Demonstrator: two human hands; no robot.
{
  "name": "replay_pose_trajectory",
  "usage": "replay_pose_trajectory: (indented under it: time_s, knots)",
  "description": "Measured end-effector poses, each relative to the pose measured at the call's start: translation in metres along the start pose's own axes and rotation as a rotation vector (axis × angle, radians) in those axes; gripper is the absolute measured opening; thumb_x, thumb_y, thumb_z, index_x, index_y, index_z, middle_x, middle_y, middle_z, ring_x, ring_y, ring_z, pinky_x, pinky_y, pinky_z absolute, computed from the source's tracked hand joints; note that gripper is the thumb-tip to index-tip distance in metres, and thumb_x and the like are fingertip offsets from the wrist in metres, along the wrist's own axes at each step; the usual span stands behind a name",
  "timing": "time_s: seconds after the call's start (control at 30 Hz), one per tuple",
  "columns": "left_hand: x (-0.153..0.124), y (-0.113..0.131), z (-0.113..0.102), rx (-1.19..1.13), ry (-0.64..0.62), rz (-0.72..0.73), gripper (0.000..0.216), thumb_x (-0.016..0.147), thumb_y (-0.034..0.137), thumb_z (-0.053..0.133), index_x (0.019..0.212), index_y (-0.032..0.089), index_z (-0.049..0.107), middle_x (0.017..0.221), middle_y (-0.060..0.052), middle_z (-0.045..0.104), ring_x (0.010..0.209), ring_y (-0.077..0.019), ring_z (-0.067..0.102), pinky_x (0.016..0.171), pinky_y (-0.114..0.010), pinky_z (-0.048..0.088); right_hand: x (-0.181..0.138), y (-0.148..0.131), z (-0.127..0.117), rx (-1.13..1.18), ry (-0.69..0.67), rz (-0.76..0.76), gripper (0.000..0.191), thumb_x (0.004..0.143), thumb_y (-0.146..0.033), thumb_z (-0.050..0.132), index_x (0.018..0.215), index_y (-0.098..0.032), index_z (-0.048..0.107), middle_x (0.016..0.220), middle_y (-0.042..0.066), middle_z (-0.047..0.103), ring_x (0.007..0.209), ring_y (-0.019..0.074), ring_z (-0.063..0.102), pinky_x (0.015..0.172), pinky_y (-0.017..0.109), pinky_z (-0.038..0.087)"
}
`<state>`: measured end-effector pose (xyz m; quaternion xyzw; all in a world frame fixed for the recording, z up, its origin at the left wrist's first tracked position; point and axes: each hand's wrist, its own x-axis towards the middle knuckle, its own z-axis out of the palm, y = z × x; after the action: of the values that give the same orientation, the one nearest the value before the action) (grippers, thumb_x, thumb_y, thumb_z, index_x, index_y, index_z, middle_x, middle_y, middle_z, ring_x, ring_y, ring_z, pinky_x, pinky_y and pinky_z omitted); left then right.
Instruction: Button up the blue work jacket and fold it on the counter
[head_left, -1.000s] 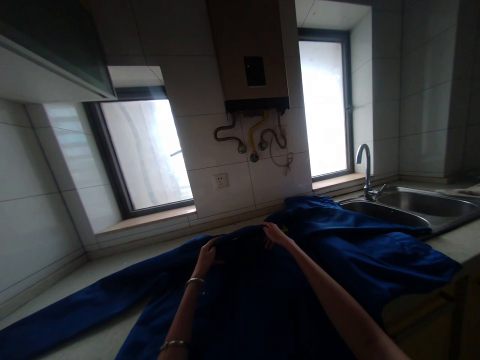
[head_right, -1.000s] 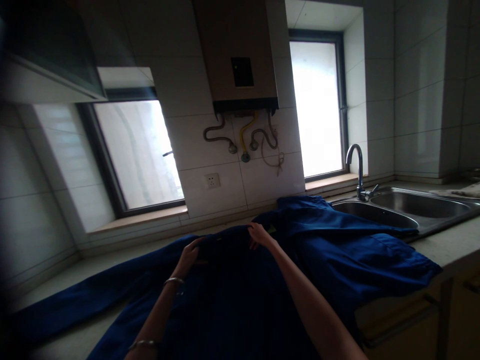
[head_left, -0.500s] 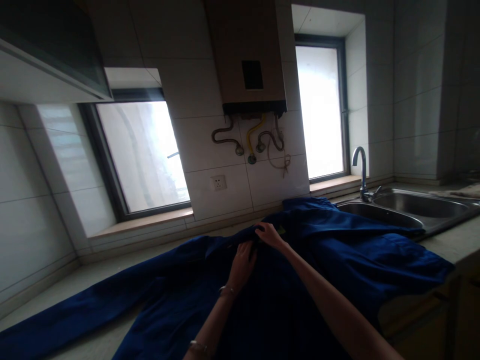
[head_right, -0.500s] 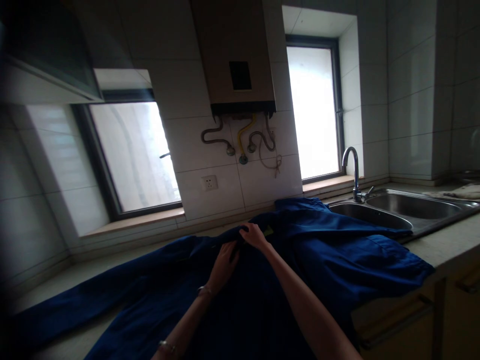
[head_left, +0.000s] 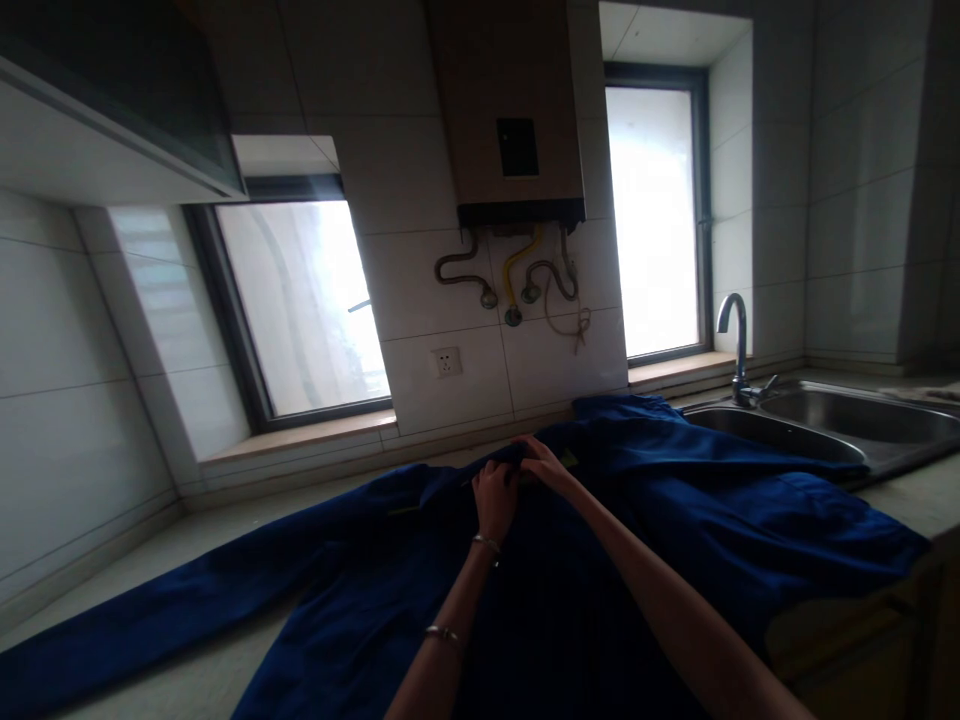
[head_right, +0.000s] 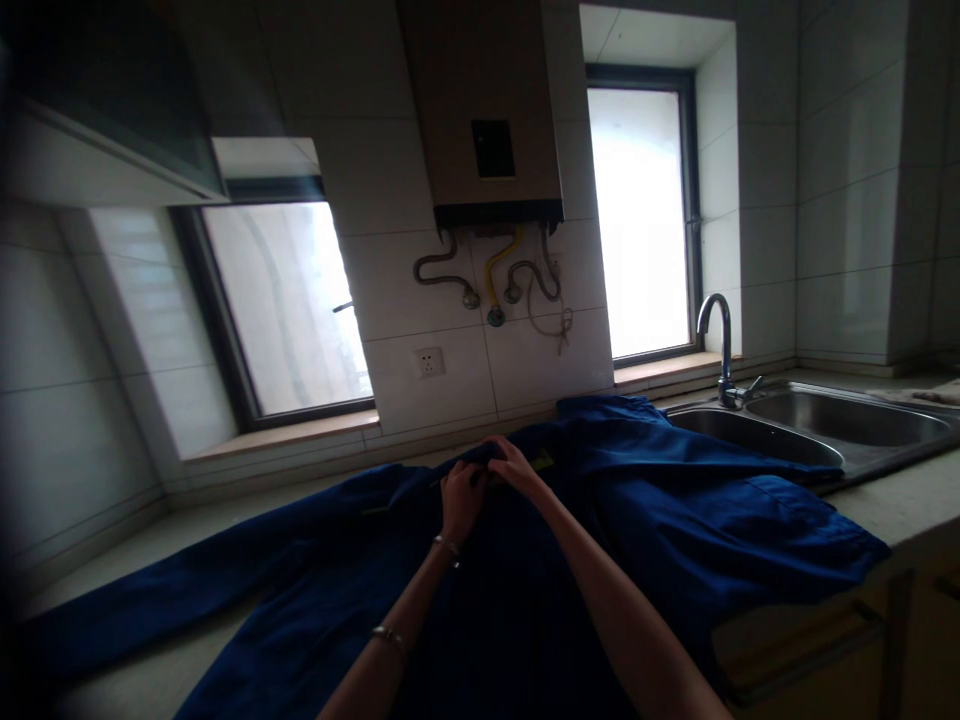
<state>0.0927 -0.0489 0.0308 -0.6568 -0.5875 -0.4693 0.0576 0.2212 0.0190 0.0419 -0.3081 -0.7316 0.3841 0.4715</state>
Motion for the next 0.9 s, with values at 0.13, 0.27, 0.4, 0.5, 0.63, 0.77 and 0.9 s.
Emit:
replay_pose_trajectory:
  time_s: [0.13,0.27,0.4,0.5,0.63,0.77,0.9]
  knots:
    - [0.007,-0.008,0.002,-0.157,0.028,-0.062,0.017,0.081,0.026,0.056,0.086,0.017,0.070,0.090,-0.007,0.067,0.086,-0.0195,0.062,0.082,-0.032,0.047,0.004,0.003,-0.007,0.213,0.076,0.226,0.028,0.073,-0.022,0.050,0.101,-0.022,0.046,0.072,-0.005,0.057,0.046,0.0088,0.054,0.040,0.018,0.043]
    - [0.009,-0.014,-0.001,-0.213,0.056,-0.123,0.018,0.079,0.029,0.059,0.085,0.016,0.071,0.091,-0.007,0.069,0.086,-0.0210,0.064,0.084,-0.033,0.047,0.007,0.010,-0.012,0.186,-0.036,0.288,0.018,0.075,-0.031,0.060,0.084,-0.018,0.051,0.064,-0.003,0.058,0.047,0.0119,0.060,0.038,0.019,0.046]
    - [0.009,-0.014,-0.003,-0.262,0.067,-0.158,0.021,0.077,0.030,0.060,0.086,0.015,0.071,0.092,-0.009,0.070,0.086,-0.0221,0.064,0.083,-0.034,0.048,0.006,0.013,-0.014,0.041,-0.093,0.315,0.033,0.070,-0.044,0.071,0.073,-0.015,0.055,0.061,0.004,0.064,0.050,0.0159,0.063,0.035,0.020,0.047]
    - [0.009,-0.015,-0.004,-0.305,0.055,-0.175,0.021,0.075,0.031,0.062,0.085,0.015,0.072,0.091,-0.008,0.070,0.086,-0.0220,0.065,0.083,-0.034,0.048,0.005,0.013,-0.013,0.044,-0.119,0.330,0.039,0.068,-0.049,0.071,0.068,-0.013,0.057,0.065,0.008,0.067,0.052,0.0178,0.065,0.035,0.021,0.048]
    - [0.007,-0.016,-0.005,-0.362,0.002,-0.183,0.020,0.071,0.031,0.066,0.082,0.016,0.073,0.087,-0.007,0.072,0.083,-0.0226,0.066,0.080,-0.034,0.050,0.006,0.016,-0.011,0.166,-0.152,0.294,0.030,0.066,-0.038,0.075,0.073,-0.013,0.061,0.068,0.005,0.067,0.058,0.0170,0.066,0.040,0.023,0.053]
    - [0.006,-0.016,-0.006,-0.391,-0.009,-0.183,0.021,0.070,0.032,0.067,0.082,0.016,0.074,0.087,-0.006,0.073,0.084,-0.0237,0.067,0.081,-0.035,0.051,0.007,0.022,-0.011,0.260,-0.098,0.290,0.017,0.065,-0.025,0.071,0.070,-0.012,0.062,0.063,0.003,0.064,0.057,0.0152,0.063,0.047,0.025,0.055]
    - [0.006,-0.011,-0.007,-0.400,0.017,-0.165,0.021,0.071,0.031,0.066,0.084,0.015,0.073,0.090,-0.007,0.072,0.086,-0.0229,0.066,0.084,-0.035,0.050,0.005,0.025,-0.013,0.321,-0.041,0.299,0.009,0.068,-0.021,0.063,0.073,-0.013,0.060,0.064,0.001,0.062,0.061,0.0127,0.062,0.060,0.027,0.056]
